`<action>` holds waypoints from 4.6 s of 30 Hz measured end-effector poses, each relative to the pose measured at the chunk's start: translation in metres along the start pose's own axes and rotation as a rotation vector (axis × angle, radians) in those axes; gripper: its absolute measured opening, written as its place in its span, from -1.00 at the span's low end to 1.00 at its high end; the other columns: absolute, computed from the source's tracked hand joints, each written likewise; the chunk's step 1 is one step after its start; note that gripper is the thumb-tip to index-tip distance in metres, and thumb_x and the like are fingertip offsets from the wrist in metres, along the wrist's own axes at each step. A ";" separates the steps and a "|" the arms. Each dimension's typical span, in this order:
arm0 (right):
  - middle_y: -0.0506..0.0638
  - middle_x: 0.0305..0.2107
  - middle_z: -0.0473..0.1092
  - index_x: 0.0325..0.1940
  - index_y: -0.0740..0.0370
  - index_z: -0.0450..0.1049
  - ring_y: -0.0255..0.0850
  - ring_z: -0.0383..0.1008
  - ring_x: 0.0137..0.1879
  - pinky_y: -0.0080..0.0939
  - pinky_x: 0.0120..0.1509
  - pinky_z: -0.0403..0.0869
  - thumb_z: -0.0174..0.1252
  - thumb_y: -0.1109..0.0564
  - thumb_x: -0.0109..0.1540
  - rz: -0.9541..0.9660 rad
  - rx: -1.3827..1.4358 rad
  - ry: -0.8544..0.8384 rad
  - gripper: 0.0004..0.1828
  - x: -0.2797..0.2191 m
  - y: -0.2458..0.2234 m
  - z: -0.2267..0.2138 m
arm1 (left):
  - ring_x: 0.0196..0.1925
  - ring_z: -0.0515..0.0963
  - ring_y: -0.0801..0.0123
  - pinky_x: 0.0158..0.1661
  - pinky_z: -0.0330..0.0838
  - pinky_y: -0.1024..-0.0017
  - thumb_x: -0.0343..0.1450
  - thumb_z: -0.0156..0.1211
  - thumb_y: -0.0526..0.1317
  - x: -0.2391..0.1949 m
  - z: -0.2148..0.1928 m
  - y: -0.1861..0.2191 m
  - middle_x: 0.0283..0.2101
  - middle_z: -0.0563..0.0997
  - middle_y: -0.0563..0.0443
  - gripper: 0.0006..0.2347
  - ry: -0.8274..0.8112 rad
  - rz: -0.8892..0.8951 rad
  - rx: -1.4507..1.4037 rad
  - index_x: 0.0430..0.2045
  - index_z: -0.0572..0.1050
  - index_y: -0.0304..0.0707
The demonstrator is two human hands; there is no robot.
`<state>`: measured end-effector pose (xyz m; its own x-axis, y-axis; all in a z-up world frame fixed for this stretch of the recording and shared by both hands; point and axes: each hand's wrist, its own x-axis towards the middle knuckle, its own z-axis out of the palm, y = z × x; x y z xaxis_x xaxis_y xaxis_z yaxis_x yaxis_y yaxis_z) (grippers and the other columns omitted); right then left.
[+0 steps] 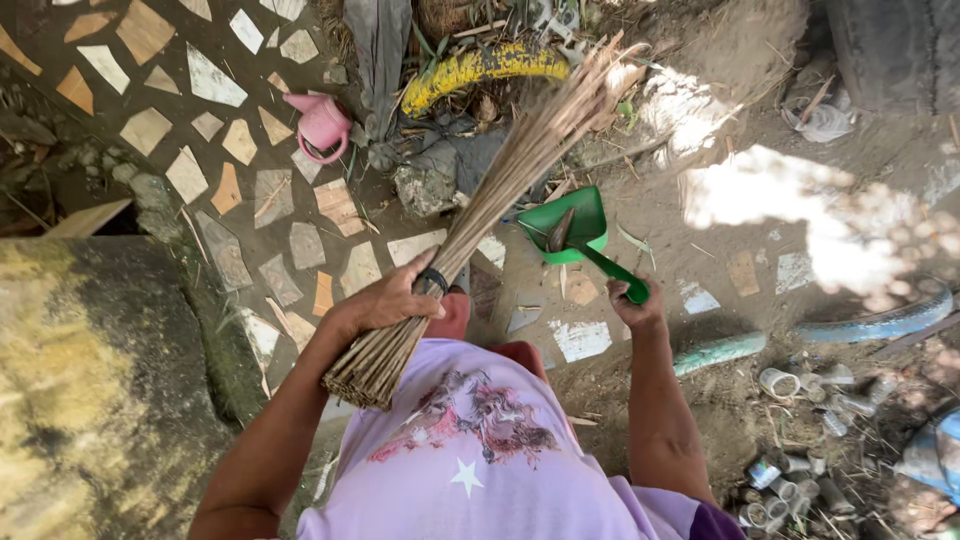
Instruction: The person sweeps debris from an outdoor area into a dustpan using a small broom, moving across different sections of a paved and dirt surface.
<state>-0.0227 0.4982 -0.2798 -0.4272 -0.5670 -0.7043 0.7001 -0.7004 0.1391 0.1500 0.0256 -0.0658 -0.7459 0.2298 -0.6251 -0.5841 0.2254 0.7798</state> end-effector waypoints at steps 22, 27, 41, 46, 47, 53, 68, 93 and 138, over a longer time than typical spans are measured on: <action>0.24 -0.31 0.45 0.07 0.21 0.45 -0.18 0.45 -0.39 -0.27 -0.36 0.49 0.09 -0.06 0.41 -0.036 -0.407 0.182 -0.69 -0.026 -0.108 -0.070 | 0.01 0.56 0.20 -0.02 0.49 0.40 0.15 0.40 0.17 0.047 0.060 0.049 0.10 0.47 -0.32 0.13 0.024 -0.157 -0.028 0.50 -0.20 -0.44; 0.32 -0.30 0.49 -0.02 0.03 0.48 -0.12 0.50 -0.37 -0.21 -0.29 0.54 0.09 -0.16 0.34 -0.220 -0.274 0.147 -0.71 -0.039 -0.091 -0.106 | -0.19 0.58 0.32 -0.24 0.56 0.43 0.14 0.40 0.11 0.030 0.077 0.043 0.00 0.53 -0.21 0.09 0.094 -0.215 -0.060 0.49 -0.17 -0.42; 0.13 -0.31 0.49 0.39 0.16 0.29 -0.25 0.48 -0.36 -0.24 -0.26 0.57 0.07 0.11 0.40 -0.404 -0.348 0.646 -0.54 0.002 -0.014 -0.170 | -0.41 0.65 0.25 -0.44 0.64 0.28 0.07 0.37 0.11 -0.047 0.040 0.042 -0.07 0.58 -0.17 0.08 0.253 -0.369 -0.012 0.51 -0.14 -0.08; 0.16 -0.30 0.51 0.36 0.21 0.30 -0.22 0.45 -0.36 -0.23 -0.32 0.50 0.10 0.18 0.29 -0.321 -0.674 0.568 -0.48 0.069 0.046 -0.165 | -0.49 0.66 0.25 -0.46 0.63 0.29 0.10 0.35 0.04 -0.086 0.001 0.013 -0.21 0.63 -0.23 0.04 0.237 -0.406 -0.132 0.53 -0.09 -0.06; 0.12 -0.32 0.47 0.31 0.22 0.33 -0.22 0.45 -0.38 -0.19 -0.34 0.49 0.14 0.11 0.29 -0.299 -0.714 0.538 -0.50 0.090 0.064 -0.165 | -0.54 0.65 0.22 -0.50 0.62 0.27 0.08 0.38 0.00 -0.096 -0.006 0.000 -0.21 0.62 -0.22 0.04 0.243 -0.369 -0.235 0.53 -0.06 -0.11; 0.07 -0.09 0.38 0.34 0.28 0.35 -0.17 0.38 -0.05 -0.10 -0.03 0.45 0.37 -0.13 0.17 -0.212 -1.159 0.420 -0.24 0.289 0.158 -0.176 | 0.24 0.51 0.00 0.18 0.32 0.10 0.13 0.46 -0.07 -0.131 -0.017 -0.160 0.31 0.41 -0.38 0.05 0.318 -0.227 -0.227 0.50 -0.15 -0.27; 0.28 0.02 0.46 0.18 0.31 0.33 0.14 0.44 0.13 0.05 0.22 0.41 0.27 -0.04 0.20 -0.667 -1.545 0.798 -0.42 0.579 0.189 -0.148 | -0.39 0.57 0.17 -0.38 0.58 0.12 0.25 0.22 -0.41 -0.071 -0.143 -0.360 -0.08 0.60 -0.25 -0.30 0.464 -0.828 -0.107 0.40 0.22 -0.17; 0.25 -0.21 0.50 0.08 0.29 0.45 0.03 0.51 -0.09 0.05 0.00 0.49 0.32 -0.20 0.22 -0.700 -2.215 0.349 -0.42 0.413 0.166 -0.091 | -0.54 0.57 0.25 -0.45 0.62 0.26 0.35 0.27 -0.13 0.092 -0.063 -0.230 -0.29 0.62 -0.18 -0.48 0.313 0.204 0.554 0.23 0.38 -0.28; 0.11 0.05 0.38 0.22 0.00 0.29 -0.02 0.49 0.09 0.11 0.05 0.48 0.03 -0.40 0.23 -0.144 -0.910 0.524 -0.37 0.295 0.255 -0.079 | -0.34 0.67 0.26 -0.26 0.53 0.34 0.08 0.43 -0.16 0.224 -0.067 -0.245 -0.36 0.70 -0.11 -0.58 0.302 -0.186 -0.075 -0.24 0.60 -0.39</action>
<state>0.0749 0.1863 -0.5068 -0.3918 -0.0947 -0.9152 0.9200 -0.0339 -0.3904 0.1041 -0.0416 -0.3946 -0.6792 -0.1010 -0.7269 -0.7320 0.1645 0.6611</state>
